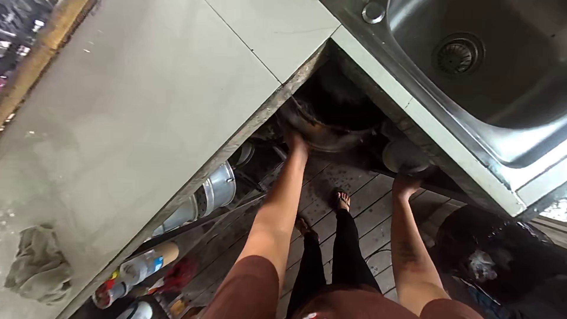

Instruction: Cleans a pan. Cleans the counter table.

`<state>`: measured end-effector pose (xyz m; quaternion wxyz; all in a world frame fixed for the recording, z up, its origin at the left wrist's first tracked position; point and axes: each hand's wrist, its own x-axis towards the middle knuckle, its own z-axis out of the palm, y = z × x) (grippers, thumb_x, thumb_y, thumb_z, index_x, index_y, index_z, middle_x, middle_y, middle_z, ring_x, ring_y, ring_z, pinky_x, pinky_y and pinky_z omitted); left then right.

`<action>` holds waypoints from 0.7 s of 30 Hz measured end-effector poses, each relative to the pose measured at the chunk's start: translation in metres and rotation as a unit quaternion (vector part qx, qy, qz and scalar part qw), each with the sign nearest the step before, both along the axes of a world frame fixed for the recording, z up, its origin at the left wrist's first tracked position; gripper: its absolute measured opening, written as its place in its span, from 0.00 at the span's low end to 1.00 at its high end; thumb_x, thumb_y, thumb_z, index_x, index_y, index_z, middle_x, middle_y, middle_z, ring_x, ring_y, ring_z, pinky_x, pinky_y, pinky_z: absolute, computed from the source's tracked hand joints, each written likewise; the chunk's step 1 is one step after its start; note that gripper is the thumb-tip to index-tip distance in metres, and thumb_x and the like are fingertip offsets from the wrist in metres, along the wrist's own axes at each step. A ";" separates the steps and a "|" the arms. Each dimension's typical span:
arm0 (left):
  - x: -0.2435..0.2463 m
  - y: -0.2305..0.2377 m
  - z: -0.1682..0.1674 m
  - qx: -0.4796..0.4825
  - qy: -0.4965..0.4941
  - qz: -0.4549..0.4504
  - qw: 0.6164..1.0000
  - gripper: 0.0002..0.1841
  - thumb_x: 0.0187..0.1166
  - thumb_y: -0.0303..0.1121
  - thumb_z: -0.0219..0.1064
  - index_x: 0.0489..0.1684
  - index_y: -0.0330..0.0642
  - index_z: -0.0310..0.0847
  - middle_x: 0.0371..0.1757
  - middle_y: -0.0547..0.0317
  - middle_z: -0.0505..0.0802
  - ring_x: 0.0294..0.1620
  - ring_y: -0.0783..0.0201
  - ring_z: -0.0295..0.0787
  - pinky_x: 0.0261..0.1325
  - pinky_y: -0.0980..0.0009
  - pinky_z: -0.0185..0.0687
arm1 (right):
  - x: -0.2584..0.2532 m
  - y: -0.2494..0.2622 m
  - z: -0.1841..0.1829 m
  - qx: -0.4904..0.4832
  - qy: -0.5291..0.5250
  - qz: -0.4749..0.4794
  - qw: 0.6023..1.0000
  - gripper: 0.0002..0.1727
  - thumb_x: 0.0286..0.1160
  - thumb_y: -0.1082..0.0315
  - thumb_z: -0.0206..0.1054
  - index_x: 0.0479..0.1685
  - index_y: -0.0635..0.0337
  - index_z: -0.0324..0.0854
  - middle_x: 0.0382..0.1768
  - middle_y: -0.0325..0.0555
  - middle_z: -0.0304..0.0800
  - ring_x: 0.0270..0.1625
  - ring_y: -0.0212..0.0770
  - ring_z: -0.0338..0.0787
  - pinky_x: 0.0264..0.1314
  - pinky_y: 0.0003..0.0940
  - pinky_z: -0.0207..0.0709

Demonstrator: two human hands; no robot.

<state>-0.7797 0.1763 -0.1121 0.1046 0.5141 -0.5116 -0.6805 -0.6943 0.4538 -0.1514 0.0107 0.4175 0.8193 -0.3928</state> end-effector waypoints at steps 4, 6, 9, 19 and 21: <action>-0.057 0.003 -0.002 -0.083 -0.061 -0.031 0.994 0.38 0.93 0.60 0.31 0.81 0.39 0.69 0.75 0.39 0.81 0.75 0.49 0.79 0.73 0.46 0.78 | 0.002 0.005 -0.010 0.005 0.049 -0.008 0.999 0.26 0.84 0.66 0.64 0.71 0.80 0.74 0.70 0.74 0.80 0.77 0.60 0.79 0.83 0.43 0.67; -0.079 0.003 -0.012 -0.100 -0.050 -0.034 0.993 0.30 0.97 0.49 0.36 0.81 0.34 0.67 0.77 0.37 0.78 0.76 0.48 0.76 0.75 0.48 0.75 | 0.007 0.005 -0.013 0.007 0.085 0.007 0.996 0.23 0.86 0.68 0.61 0.69 0.82 0.75 0.69 0.76 0.79 0.76 0.61 0.79 0.82 0.42 0.68; -0.110 0.010 -0.032 -0.049 0.008 0.035 0.998 0.40 0.92 0.62 0.28 0.82 0.37 0.66 0.77 0.38 0.78 0.77 0.48 0.76 0.75 0.44 0.76 | 0.012 0.005 -0.015 0.049 0.141 0.023 0.989 0.20 0.84 0.69 0.63 0.61 0.82 0.80 0.62 0.78 0.82 0.70 0.63 0.82 0.78 0.42 0.71; -0.140 0.012 -0.084 0.012 -0.004 0.113 0.993 0.47 0.87 0.70 0.26 0.78 0.37 0.71 0.75 0.37 0.80 0.74 0.45 0.78 0.71 0.42 0.77 | 0.015 -0.010 0.001 0.043 0.169 0.057 0.983 0.14 0.81 0.74 0.65 0.51 0.83 0.83 0.53 0.73 0.86 0.60 0.53 0.86 0.69 0.33 0.76; -0.140 0.011 -0.090 0.022 0.005 0.122 0.992 0.48 0.85 0.72 0.26 0.77 0.37 0.71 0.74 0.38 0.81 0.73 0.45 0.79 0.71 0.41 0.77 | 0.017 -0.003 -0.010 0.020 0.146 0.066 0.987 0.15 0.81 0.73 0.65 0.54 0.82 0.83 0.51 0.70 0.87 0.54 0.48 0.87 0.63 0.30 0.79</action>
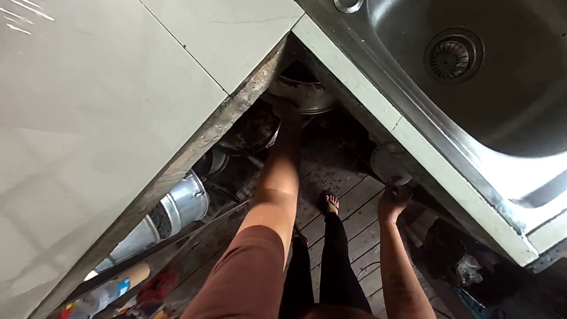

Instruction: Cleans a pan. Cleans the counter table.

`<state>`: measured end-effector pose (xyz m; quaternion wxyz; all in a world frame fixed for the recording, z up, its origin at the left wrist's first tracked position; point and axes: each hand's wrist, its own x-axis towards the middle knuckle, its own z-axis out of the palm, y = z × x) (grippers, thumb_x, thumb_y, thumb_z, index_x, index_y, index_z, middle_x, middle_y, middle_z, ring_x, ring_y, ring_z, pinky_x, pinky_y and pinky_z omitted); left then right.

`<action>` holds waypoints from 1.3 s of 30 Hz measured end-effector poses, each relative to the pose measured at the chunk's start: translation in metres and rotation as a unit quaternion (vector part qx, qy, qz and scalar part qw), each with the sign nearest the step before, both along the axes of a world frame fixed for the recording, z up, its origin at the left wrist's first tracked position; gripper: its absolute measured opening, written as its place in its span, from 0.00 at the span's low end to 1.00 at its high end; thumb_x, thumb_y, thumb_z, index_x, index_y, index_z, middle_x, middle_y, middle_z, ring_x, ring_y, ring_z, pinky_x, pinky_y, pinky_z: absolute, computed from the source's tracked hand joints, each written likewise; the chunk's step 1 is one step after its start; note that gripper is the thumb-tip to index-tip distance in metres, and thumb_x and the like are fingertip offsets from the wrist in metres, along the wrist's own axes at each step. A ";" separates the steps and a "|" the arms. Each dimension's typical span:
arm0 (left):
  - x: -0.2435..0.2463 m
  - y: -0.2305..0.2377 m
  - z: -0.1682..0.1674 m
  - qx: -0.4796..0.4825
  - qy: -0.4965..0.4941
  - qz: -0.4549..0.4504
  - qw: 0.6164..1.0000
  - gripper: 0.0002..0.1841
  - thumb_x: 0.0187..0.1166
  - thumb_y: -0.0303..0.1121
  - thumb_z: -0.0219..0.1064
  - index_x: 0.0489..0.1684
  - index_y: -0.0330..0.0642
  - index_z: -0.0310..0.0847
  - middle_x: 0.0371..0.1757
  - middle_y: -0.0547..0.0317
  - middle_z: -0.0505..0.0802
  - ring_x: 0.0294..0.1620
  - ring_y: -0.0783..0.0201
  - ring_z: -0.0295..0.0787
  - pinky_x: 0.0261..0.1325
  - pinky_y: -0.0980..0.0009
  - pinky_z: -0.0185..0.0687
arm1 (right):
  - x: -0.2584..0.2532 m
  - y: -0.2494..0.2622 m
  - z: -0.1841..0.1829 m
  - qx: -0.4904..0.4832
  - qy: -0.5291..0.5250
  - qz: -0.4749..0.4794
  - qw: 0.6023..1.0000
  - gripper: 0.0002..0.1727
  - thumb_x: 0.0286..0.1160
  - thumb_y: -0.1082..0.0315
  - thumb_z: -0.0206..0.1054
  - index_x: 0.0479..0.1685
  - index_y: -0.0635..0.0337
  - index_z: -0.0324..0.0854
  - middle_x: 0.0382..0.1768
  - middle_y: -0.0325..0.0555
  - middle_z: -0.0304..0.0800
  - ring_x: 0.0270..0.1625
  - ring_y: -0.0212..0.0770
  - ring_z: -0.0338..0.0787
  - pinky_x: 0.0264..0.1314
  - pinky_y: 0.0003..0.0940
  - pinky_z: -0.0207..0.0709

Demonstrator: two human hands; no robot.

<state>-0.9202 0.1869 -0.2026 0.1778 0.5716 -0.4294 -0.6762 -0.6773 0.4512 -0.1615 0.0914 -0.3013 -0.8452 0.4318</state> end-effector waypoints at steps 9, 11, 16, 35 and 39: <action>-0.006 0.005 0.057 -0.138 -0.096 -0.086 0.982 0.26 0.96 0.43 0.39 0.76 0.29 0.70 0.73 0.34 0.79 0.76 0.46 0.75 0.74 0.49 0.75 | -0.012 0.013 0.009 -0.006 -0.094 -0.006 0.996 0.32 0.76 0.75 0.72 0.73 0.86 0.65 0.59 0.75 0.85 0.57 0.51 0.91 0.66 0.34 0.81; -0.008 0.005 0.063 -0.182 -0.166 -0.142 0.959 0.22 0.95 0.36 0.45 0.76 0.28 0.69 0.73 0.35 0.80 0.76 0.48 0.77 0.73 0.54 0.77 | -0.012 0.008 0.014 0.002 -0.108 -0.008 0.994 0.35 0.75 0.74 0.72 0.76 0.86 0.61 0.63 0.78 0.81 0.61 0.56 0.89 0.69 0.36 0.79; -0.018 0.013 0.099 -0.214 -0.291 -0.235 0.902 0.27 0.91 0.28 0.51 0.87 0.26 0.54 0.87 0.36 0.68 0.88 0.53 0.63 0.86 0.64 0.61 | -0.003 -0.003 0.020 -0.028 -0.125 0.007 0.992 0.44 0.76 0.74 0.70 0.87 0.83 0.46 0.77 0.81 0.67 0.75 0.61 0.79 0.73 0.37 0.77; 0.021 -0.001 0.114 -0.386 -0.341 -0.444 0.733 0.27 0.93 0.43 0.47 0.87 0.41 0.65 0.89 0.36 0.68 0.92 0.38 0.54 0.91 0.38 0.40 | 0.045 -0.007 0.048 -0.034 -0.183 0.140 0.973 0.51 0.77 0.73 0.70 0.92 0.76 0.35 0.87 0.81 0.48 0.78 0.68 0.76 0.72 0.47 0.80; 0.029 -0.012 0.122 -0.378 -0.338 -0.503 0.700 0.27 0.93 0.44 0.47 0.87 0.42 0.66 0.88 0.38 0.69 0.91 0.39 0.56 0.89 0.35 0.44 | 0.048 -0.014 0.050 -0.031 -0.180 0.162 0.970 0.51 0.76 0.73 0.70 0.93 0.73 0.36 0.87 0.79 0.49 0.76 0.65 0.79 0.70 0.47 0.81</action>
